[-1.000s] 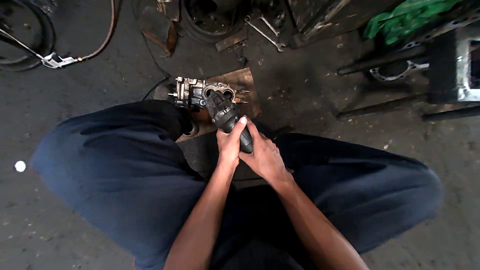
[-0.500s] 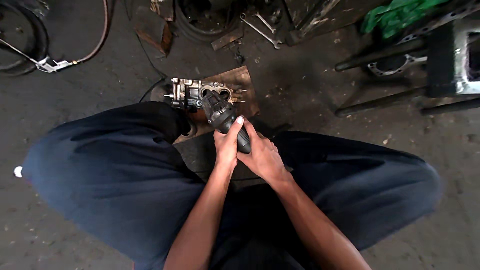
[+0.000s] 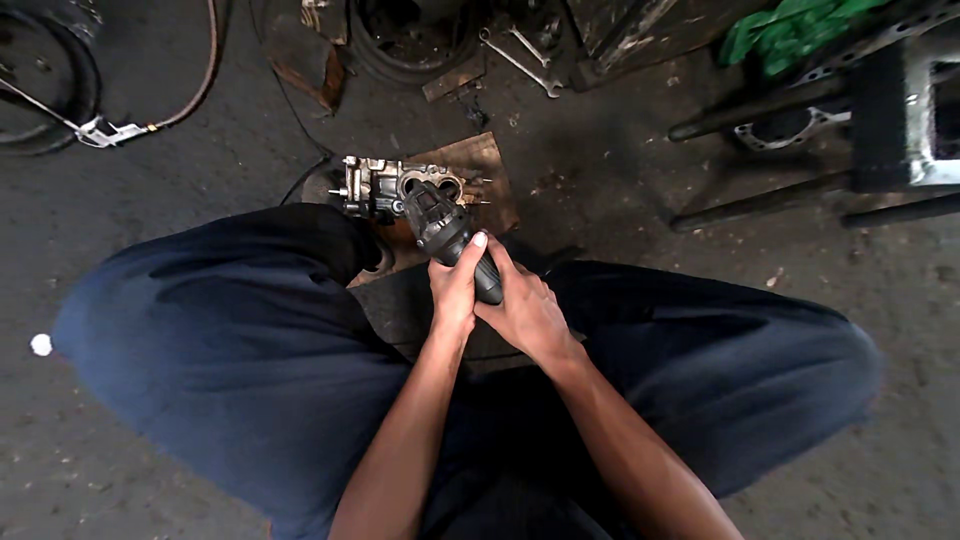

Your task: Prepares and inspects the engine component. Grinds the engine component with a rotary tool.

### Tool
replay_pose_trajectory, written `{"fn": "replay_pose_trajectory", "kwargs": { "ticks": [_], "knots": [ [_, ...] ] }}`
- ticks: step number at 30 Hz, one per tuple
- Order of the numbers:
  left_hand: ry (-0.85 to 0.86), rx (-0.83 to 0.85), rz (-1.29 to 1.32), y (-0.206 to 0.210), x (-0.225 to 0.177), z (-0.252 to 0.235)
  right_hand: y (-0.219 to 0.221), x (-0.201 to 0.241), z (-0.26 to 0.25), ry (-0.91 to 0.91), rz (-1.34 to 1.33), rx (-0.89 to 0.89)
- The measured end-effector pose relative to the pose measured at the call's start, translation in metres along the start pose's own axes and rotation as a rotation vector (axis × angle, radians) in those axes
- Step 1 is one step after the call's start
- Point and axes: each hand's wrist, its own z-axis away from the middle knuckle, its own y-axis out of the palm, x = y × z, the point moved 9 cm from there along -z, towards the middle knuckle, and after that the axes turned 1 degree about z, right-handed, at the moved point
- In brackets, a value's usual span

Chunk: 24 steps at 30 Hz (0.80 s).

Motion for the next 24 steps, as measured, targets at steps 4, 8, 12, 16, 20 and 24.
{"fn": "replay_pose_trajectory", "kwargs": {
  "ticks": [4,8,12,16,20,24],
  "knots": [
    [-0.005,0.002,0.000,-0.0002,0.0010,0.0003,-0.0003,-0.0002,0.0007,0.012,0.003,0.013],
    [-0.003,0.003,0.013,-0.0002,0.0022,-0.0002,-0.0017,0.0001,0.0006,0.009,0.004,0.014],
    [0.004,0.009,0.027,0.0006,0.0020,-0.0013,-0.0025,-0.0004,-0.0003,0.011,0.010,0.010],
    [0.007,0.010,0.022,0.0000,0.0024,-0.0022,-0.0020,-0.0003,-0.0017,-0.006,0.007,-0.008],
    [0.003,0.002,0.028,0.0001,0.0017,-0.0026,-0.0035,0.0006,-0.0019,-0.003,0.017,-0.014],
    [0.017,-0.008,0.035,0.0000,0.0006,-0.0022,-0.0040,0.0007,-0.0024,-0.018,0.018,-0.029]
  ]
}}
